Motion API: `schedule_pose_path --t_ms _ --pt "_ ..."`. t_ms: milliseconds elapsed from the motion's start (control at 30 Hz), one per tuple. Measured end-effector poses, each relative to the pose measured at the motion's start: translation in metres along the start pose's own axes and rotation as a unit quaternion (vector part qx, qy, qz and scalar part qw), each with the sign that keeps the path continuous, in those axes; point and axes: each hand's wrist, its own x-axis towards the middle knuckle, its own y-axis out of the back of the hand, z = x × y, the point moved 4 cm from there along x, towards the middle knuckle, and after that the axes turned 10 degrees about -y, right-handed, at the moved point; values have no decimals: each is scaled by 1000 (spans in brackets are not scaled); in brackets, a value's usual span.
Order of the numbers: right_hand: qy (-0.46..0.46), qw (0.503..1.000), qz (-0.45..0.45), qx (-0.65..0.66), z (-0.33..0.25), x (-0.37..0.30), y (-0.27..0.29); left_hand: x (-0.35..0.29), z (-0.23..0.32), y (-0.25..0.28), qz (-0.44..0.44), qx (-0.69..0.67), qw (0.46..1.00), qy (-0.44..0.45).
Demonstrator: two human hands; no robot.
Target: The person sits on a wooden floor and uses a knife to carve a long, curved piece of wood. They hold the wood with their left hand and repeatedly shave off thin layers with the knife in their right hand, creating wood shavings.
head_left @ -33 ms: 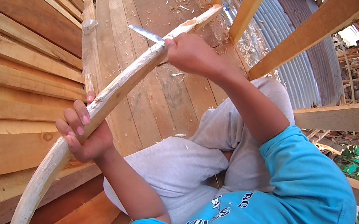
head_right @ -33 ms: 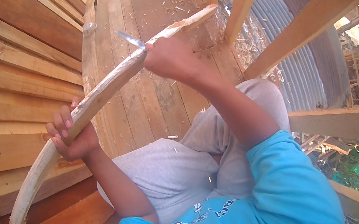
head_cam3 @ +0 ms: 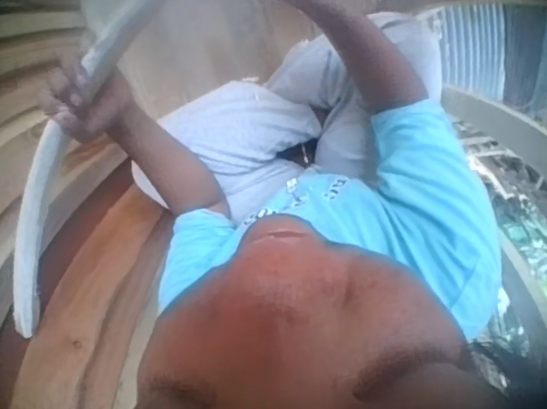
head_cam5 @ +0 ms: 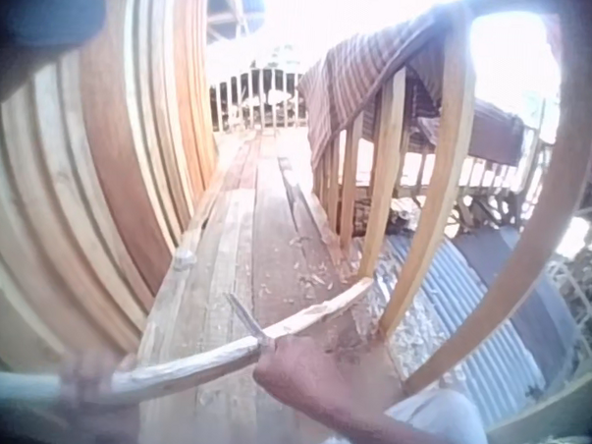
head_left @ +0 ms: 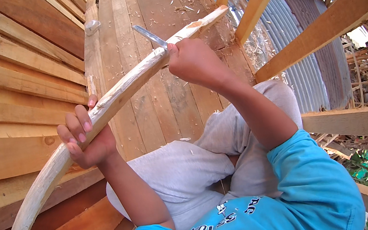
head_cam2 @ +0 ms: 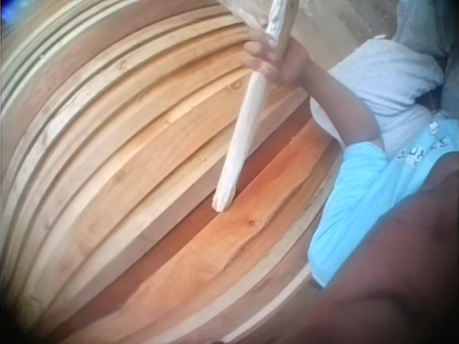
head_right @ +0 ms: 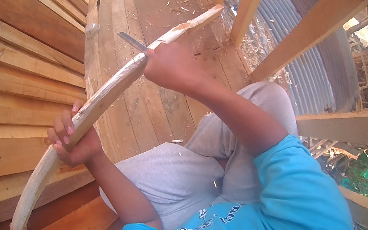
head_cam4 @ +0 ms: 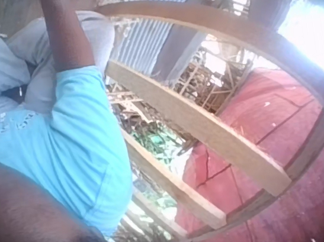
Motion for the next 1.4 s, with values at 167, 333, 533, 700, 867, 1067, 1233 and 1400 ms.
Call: schedule_pose_path --t_ms 167,333,533,700,867,1067,1233,1400 --pt "-35 998 -50 13 -3 -2 6 1 4 -2 -6 7 1000 -6" --pt "-40 998 -35 23 -6 -9 4 1 3 -3 -11 11 1000 -6" --pt "-43 998 -24 -28 -8 -21 -2 0 2 -1 -11 6 1000 -14" --pt "1 999 -19 -32 -12 -18 -1 2 2 -2 -15 2 1000 -17" --pt "-18 999 -20 -32 -7 -6 7 0 3 0 -9 6 1000 -18" --pt "-7 999 -25 -39 -4 -2 5 1 4 -1 -12 7 1000 -15" --pt "26 997 9 -75 -9 -17 -17 1 0 -5 -12 8 1000 -7" --pt "-48 997 11 -57 2 -3 5 0 4 -4 -3 21 1000 -8"
